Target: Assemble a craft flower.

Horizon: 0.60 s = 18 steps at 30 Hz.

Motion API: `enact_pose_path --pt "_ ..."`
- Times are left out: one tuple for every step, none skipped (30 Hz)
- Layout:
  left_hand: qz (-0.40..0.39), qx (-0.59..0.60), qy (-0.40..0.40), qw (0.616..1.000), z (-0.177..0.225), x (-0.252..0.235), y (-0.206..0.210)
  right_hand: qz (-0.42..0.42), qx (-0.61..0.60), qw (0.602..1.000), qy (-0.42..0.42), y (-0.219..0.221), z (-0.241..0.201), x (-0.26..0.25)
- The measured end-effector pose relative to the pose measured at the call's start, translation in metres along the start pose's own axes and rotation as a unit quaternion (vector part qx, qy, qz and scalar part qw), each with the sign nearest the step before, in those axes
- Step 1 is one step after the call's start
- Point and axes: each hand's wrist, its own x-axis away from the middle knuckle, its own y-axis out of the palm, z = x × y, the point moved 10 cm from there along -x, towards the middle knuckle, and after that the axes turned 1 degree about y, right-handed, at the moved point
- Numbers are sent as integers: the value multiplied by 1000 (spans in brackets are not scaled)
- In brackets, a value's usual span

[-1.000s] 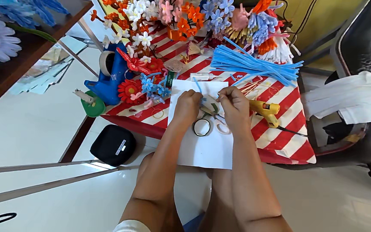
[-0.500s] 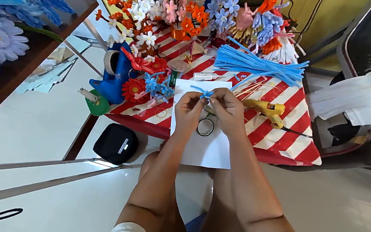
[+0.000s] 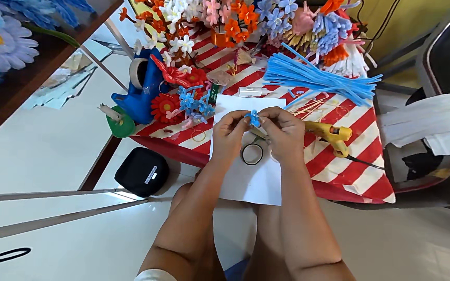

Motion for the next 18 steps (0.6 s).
enact_pose_path --pt "-4 12 -6 1000 -2 0 0 -1 -11 1000 2 0 1 0" --pt "-5 24 -11 1000 -3 -1 0 -1 -18 1000 4 0 1 0" --pt "-5 33 -13 999 -4 -1 0 3 -24 1000 7 -1 2 0" --pt "-3 34 -8 999 -4 -1 0 8 -26 1000 10 -1 3 1" --pt "-4 28 4 1000 -2 0 0 16 -27 999 12 -1 3 1" --pt "-8 14 25 1000 2 0 2 25 -30 999 13 -2 3 2" --pt "-15 -4 53 998 6 1 4 35 -33 999 14 -3 4 2" --pt "-24 -27 80 996 10 2 6 44 -36 998 15 -3 5 3" --pt "-35 -50 107 992 12 4 8 53 -43 998 15 -4 6 3" --pt "-45 -71 127 988 13 5 10 62 -49 997 16 -4 6 4" --pt "-49 -83 138 986 14 5 12 69 -53 996 18 -3 5 5" --pt "-47 -88 141 985 14 6 12 72 -55 996 21 -2 4 6" --pt "-41 -87 140 985 13 6 11 75 -58 995 24 -1 4 6" --pt "-35 -83 137 986 13 6 9 75 -57 995 25 -1 2 7" --pt "-29 -83 136 987 13 5 8 75 -48 996 24 -1 1 7" --pt "-24 -92 143 985 15 6 7 75 -42 996 25 -1 0 7" --pt "-21 -114 163 980 18 6 7 76 -40 996 26 -1 0 7" --pt "-18 -148 194 970 23 8 8 77 -40 996 26 -1 0 7"
